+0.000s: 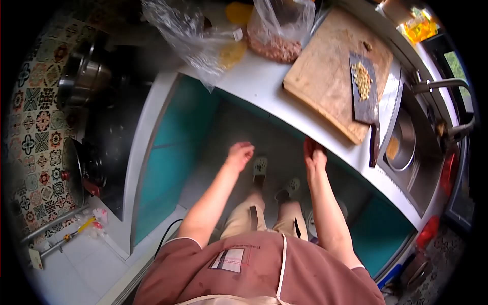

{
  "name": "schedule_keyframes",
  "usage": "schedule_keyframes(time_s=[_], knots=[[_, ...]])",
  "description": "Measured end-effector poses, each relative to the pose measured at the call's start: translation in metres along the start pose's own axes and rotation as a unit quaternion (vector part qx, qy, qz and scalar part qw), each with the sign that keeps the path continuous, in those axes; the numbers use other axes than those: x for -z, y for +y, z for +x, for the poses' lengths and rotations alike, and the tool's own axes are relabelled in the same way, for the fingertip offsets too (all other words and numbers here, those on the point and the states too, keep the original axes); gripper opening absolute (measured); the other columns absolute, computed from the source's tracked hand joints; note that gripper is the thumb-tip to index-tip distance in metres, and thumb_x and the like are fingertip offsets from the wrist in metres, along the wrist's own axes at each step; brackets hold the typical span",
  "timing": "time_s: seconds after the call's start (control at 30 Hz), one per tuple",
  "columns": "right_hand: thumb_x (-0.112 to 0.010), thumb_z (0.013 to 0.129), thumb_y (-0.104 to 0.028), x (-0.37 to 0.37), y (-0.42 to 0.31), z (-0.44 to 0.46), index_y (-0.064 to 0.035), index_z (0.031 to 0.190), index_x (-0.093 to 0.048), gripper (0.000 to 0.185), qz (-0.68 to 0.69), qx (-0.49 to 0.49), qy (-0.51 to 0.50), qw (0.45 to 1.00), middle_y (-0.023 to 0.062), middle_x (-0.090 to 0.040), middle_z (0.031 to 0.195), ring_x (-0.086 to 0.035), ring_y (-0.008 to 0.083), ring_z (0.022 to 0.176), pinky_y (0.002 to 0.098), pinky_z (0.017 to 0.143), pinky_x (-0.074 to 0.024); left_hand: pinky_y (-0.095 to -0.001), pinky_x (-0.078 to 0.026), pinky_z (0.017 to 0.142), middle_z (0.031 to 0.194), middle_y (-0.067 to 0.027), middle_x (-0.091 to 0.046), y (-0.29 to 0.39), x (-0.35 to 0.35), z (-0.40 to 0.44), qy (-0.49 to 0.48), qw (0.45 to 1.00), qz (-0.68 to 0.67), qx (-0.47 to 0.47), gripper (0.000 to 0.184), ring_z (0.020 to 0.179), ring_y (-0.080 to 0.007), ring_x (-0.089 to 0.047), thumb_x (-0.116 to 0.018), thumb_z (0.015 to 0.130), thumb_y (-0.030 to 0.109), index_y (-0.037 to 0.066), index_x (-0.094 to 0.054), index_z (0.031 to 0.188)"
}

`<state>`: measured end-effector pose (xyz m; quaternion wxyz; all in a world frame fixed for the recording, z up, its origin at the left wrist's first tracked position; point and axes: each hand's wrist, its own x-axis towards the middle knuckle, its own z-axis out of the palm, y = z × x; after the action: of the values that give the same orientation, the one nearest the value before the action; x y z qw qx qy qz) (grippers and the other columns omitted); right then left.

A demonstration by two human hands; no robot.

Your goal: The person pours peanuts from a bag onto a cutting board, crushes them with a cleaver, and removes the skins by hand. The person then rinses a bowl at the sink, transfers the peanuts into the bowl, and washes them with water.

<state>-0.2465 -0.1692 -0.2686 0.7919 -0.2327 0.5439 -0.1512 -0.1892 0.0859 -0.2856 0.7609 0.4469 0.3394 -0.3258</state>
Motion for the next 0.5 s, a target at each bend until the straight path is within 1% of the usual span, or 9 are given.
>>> schedule_keyframes(time_s=[0.03,0.1,0.13,0.17,0.2,0.3,0.33,0.43,0.5], knots=[[-0.056,0.089,-0.026,-0.007,0.002,-0.005,-0.0075,0.111,-0.056,0.029,0.058,0.0,0.014,0.998,0.0079,-0.062,0.108,-0.06,0.0242,0.097,0.0384,0.085,-0.0506,-0.0236,-0.052,0.057,0.08,-0.0095,-0.058,0.003,0.022,0.005,0.003,0.999,-0.045,0.008,0.023,0.064,-0.0167,-0.059,-0.064,0.074,-0.007,0.001,-0.053,0.092],[-0.056,0.088,-0.023,-0.018,0.003,-0.013,-0.0066,0.11,-0.056,0.027,0.111,-0.001,-0.035,0.993,0.0081,-0.061,0.108,-0.059,0.0241,0.1,0.0406,0.088,-0.049,-0.0235,-0.052,0.058,0.078,-0.0069,-0.059,0.015,0.044,-0.006,0.016,0.996,-0.087,0.013,0.016,0.064,-0.0141,-0.059,-0.064,0.078,-0.002,0.004,-0.054,0.09],[-0.056,0.088,-0.022,-0.02,0.003,-0.01,-0.007,0.111,-0.055,0.027,0.14,-0.012,-0.067,0.988,0.0079,-0.061,0.109,-0.058,0.0237,0.102,0.0405,0.09,-0.0476,-0.0238,-0.052,0.058,0.076,-0.0055,-0.059,0.019,0.055,-0.011,-0.009,0.995,-0.098,0.001,0.012,0.064,-0.0129,-0.059,-0.064,0.08,0.003,0.005,-0.054,0.087],[-0.056,0.088,-0.021,-0.019,0.004,-0.008,-0.0073,0.111,-0.055,0.027,0.167,-0.022,-0.1,0.981,0.0077,-0.061,0.109,-0.057,0.0232,0.104,0.0405,0.092,-0.0463,-0.0242,-0.052,0.058,0.074,-0.0054,-0.059,0.023,0.055,-0.02,0.012,0.994,-0.108,0.001,0.01,0.064,-0.012,-0.058,-0.064,0.082,0.01,0.007,-0.055,0.083],[-0.057,0.087,-0.022,-0.02,0.004,-0.011,-0.0077,0.112,-0.054,0.03,0.148,-0.007,-0.127,0.981,0.0064,-0.061,0.11,-0.055,0.0223,0.107,0.0404,0.096,-0.0436,-0.0244,-0.052,0.059,0.074,-0.0056,-0.059,0.024,0.06,-0.024,0.032,0.993,-0.112,0.01,0.011,0.065,-0.012,-0.058,-0.064,0.083,0.013,0.007,-0.054,0.082],[-0.048,0.093,-0.024,0.004,0.006,-0.03,-0.0087,0.114,-0.049,0.026,0.041,0.014,-0.197,0.98,0.0093,-0.059,0.111,-0.056,0.0231,0.105,0.0408,0.09,-0.0472,-0.0251,-0.051,0.061,0.074,-0.0064,-0.059,0.016,0.069,-0.032,0.053,0.991,-0.124,-0.011,0.015,0.069,-0.0124,-0.057,-0.061,0.085,0.019,0.009,-0.053,0.078],[-0.045,0.095,-0.023,0.017,0.004,-0.043,-0.0085,0.114,-0.048,0.024,-0.017,-0.02,-0.176,0.984,0.011,-0.058,0.111,-0.057,0.0243,0.105,0.0385,0.086,-0.0502,-0.0254,-0.051,0.061,0.077,-0.0075,-0.059,0.012,0.066,-0.034,0.052,0.993,-0.103,-0.027,0.014,0.07,-0.0131,-0.057,-0.06,0.086,0.019,0.008,-0.052,0.081],[-0.048,0.093,-0.026,0.07,0.007,-0.096,-0.0081,0.106,-0.047,0.022,-0.086,-0.041,-0.187,0.978,0.0065,-0.058,0.093,-0.062,0.0185,0.085,0.0308,0.074,-0.054,-0.0251,-0.051,0.062,0.082,-0.0083,-0.06,-0.005,0.038,-0.033,0.018,0.995,-0.007,-0.099,0.015,0.07,-0.0134,-0.057,-0.059,0.086,0.02,0.007,-0.052,0.087],[-0.052,0.092,-0.026,0.1,-0.002,-0.118,-0.0085,0.103,-0.046,0.022,-0.187,-0.04,-0.157,0.969,0.0025,-0.054,0.083,-0.059,0.0132,0.073,0.0284,0.068,-0.0543,-0.0256,-0.051,0.061,0.083,-0.0085,-0.06,-0.015,0.002,-0.024,-0.005,0.992,0.068,-0.103,0.018,0.069,-0.0139,-0.057,-0.057,0.087,0.02,0.004,-0.051,0.093]])
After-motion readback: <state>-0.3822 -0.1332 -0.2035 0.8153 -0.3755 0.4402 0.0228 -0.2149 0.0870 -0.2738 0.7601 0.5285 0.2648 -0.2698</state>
